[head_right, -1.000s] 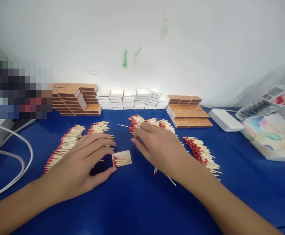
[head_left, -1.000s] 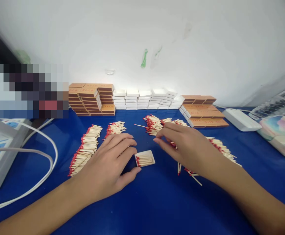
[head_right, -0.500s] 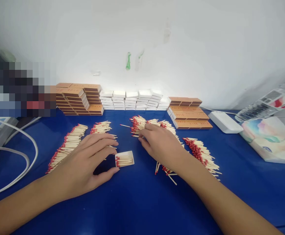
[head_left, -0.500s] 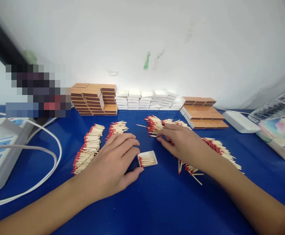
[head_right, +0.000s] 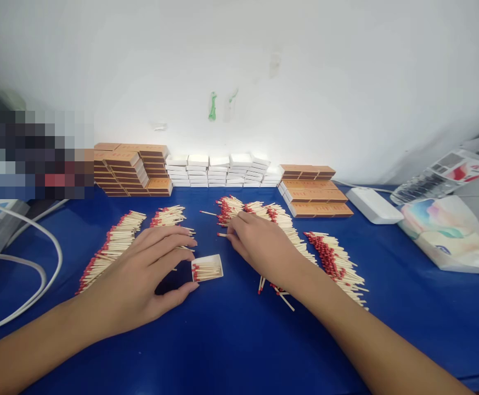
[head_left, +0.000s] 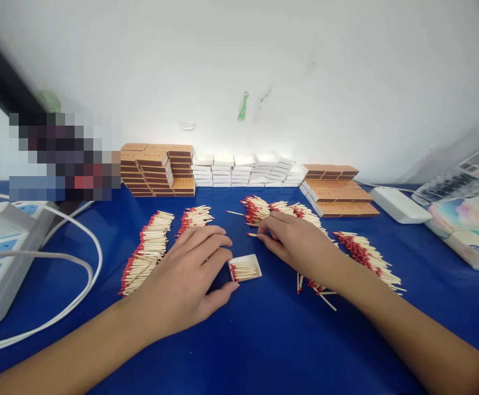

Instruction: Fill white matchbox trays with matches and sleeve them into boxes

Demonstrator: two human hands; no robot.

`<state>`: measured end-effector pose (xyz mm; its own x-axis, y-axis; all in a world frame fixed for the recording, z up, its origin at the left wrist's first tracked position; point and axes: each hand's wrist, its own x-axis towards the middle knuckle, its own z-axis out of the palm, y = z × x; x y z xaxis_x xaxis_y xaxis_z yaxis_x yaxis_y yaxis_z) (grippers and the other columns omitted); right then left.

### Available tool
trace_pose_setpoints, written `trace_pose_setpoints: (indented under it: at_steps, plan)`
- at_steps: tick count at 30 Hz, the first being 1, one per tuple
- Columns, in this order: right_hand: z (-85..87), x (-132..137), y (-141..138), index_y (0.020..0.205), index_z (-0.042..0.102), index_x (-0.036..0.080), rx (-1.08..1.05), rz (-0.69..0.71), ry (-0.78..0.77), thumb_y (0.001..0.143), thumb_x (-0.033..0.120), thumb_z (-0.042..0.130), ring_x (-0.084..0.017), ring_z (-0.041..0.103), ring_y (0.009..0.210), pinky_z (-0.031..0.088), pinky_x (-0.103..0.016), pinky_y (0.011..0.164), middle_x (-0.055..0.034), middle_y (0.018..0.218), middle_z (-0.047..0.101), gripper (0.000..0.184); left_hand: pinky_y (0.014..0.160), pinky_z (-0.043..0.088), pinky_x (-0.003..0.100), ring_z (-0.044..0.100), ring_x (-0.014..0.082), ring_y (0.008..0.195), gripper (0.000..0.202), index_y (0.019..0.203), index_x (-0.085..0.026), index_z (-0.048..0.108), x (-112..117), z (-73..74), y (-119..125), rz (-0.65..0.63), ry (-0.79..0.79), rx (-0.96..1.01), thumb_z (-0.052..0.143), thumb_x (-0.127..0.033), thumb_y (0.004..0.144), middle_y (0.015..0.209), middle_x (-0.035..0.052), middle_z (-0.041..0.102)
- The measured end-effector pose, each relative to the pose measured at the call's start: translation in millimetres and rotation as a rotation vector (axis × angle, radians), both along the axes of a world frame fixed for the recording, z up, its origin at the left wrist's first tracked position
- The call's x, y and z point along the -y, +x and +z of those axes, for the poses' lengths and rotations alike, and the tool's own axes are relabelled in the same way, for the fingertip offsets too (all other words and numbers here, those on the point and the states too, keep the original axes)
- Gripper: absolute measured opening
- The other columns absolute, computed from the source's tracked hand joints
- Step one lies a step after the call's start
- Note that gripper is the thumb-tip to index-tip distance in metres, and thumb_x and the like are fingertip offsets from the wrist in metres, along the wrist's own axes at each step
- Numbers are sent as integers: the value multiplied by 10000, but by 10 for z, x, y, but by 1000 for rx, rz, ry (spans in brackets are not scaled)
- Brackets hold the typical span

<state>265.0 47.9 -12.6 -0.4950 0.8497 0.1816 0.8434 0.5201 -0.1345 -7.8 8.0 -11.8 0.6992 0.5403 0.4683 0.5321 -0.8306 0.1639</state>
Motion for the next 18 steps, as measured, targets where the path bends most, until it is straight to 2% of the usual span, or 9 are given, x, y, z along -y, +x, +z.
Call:
trace_pose_setpoints:
  at_steps: [5, 8, 12, 15, 18]
  plan:
    - [112, 67, 26, 999, 650, 204, -68, 35, 0, 1071, 208, 592, -205, 657, 806, 456, -311, 691, -58, 954, 692, 92, 1131, 526, 550, 621, 339, 1306, 237, 1183, -154, 669, -16, -2, -10, 53, 34, -5, 689, -331, 1026, 1262, 128, 740]
    - [192, 217, -69, 1005, 657, 212, -162, 97, -5, 1083, 232, 600, -196, 662, 814, 473, -307, 705, -43, 942, 694, 98, 1132, 525, 549, 622, 338, 1312, 255, 1204, -149, 674, -28, -5, -12, 78, 47, -2, 689, -332, 1027, 1274, 127, 744]
    - [230, 383, -208, 996, 686, 196, -122, 196, -30, 1077, 169, 579, -200, 683, 823, 496, -318, 714, -58, 974, 715, 137, 1131, 525, 540, 621, 332, 1308, 242, 1191, -151, 676, -35, -10, -10, 75, 31, -6, 688, -326, 1025, 1281, 129, 740]
    - [237, 335, -147, 1005, 706, 211, -145, 232, -77, 1087, 206, 589, -200, 690, 842, 505, -311, 718, -53, 974, 720, 142, 1132, 526, 536, 622, 328, 1306, 246, 1205, -156, 670, -29, -5, -11, 68, 28, -7, 678, -332, 1034, 1282, 133, 738]
    - [237, 174, 21, 1032, 722, 215, -180, 126, 2, 1090, 239, 585, -218, 687, 875, 500, -326, 746, -65, 977, 725, 150, 1125, 529, 542, 628, 334, 1300, 232, 1193, -159, 669, -15, 5, -11, 55, 25, -9, 679, -326, 1031, 1268, 132, 741]
